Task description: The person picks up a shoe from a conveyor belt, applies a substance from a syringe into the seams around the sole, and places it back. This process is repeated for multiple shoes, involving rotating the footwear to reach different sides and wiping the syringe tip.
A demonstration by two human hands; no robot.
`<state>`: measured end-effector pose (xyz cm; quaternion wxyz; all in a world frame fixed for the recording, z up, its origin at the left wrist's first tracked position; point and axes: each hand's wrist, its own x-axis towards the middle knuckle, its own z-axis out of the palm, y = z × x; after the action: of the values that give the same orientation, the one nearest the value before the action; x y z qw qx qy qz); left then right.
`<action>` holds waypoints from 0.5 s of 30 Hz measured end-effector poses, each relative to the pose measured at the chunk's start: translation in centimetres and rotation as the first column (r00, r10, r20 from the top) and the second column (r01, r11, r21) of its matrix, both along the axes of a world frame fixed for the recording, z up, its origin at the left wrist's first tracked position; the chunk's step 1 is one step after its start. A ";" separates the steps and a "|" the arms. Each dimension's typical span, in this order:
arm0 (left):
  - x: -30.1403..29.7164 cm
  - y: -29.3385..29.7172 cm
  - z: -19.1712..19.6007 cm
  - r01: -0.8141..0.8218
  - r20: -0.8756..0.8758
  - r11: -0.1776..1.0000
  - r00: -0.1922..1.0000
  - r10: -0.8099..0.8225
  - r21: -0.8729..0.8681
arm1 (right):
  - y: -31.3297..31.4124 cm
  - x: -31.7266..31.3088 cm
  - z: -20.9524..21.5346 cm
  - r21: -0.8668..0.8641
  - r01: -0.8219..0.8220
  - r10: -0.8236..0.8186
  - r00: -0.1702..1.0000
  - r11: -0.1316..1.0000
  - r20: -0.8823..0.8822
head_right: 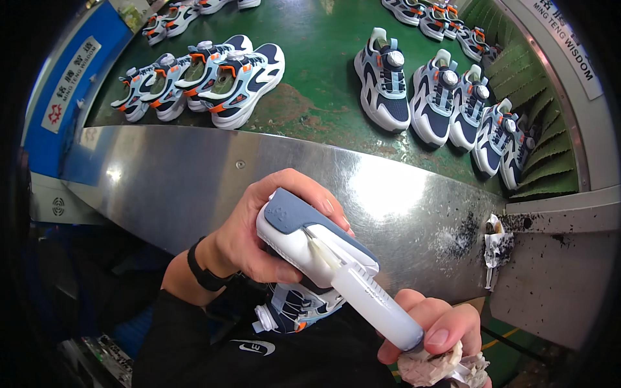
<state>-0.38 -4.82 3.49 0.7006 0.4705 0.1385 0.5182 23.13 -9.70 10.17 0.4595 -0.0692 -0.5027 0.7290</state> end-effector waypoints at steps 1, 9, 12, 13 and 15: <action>0.0 0.0 0.0 -0.005 0.007 1.000 1.000 0.005 -0.005 | -0.1 -0.1 0.0 0.007 0.002 -0.002 1.000 1.000 -0.002; -0.3 0.3 0.0 -0.046 -0.015 0.994 0.999 0.045 -0.096 | -0.2 0.2 -0.8 0.063 0.047 -0.047 0.999 0.997 -0.004; -0.5 0.5 0.1 -0.100 -0.068 0.987 0.993 0.092 -0.126 | -0.9 0.4 -0.9 -0.005 0.139 -0.139 0.989 0.990 0.056; -0.5 0.7 0.1 -0.108 -0.072 0.983 0.993 0.098 -0.146 | -1.0 0.5 -1.0 -0.021 0.162 -0.160 0.985 0.987 0.071; -0.6 0.6 0.3 -0.157 -0.127 0.959 0.983 0.130 -0.235 | -1.0 0.8 -1.4 -0.033 0.187 -0.183 0.979 0.982 0.086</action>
<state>-0.99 -4.22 3.78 0.7049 0.3974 0.2733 0.5200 23.89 -10.75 8.80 0.5027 -0.1550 -0.4975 0.6898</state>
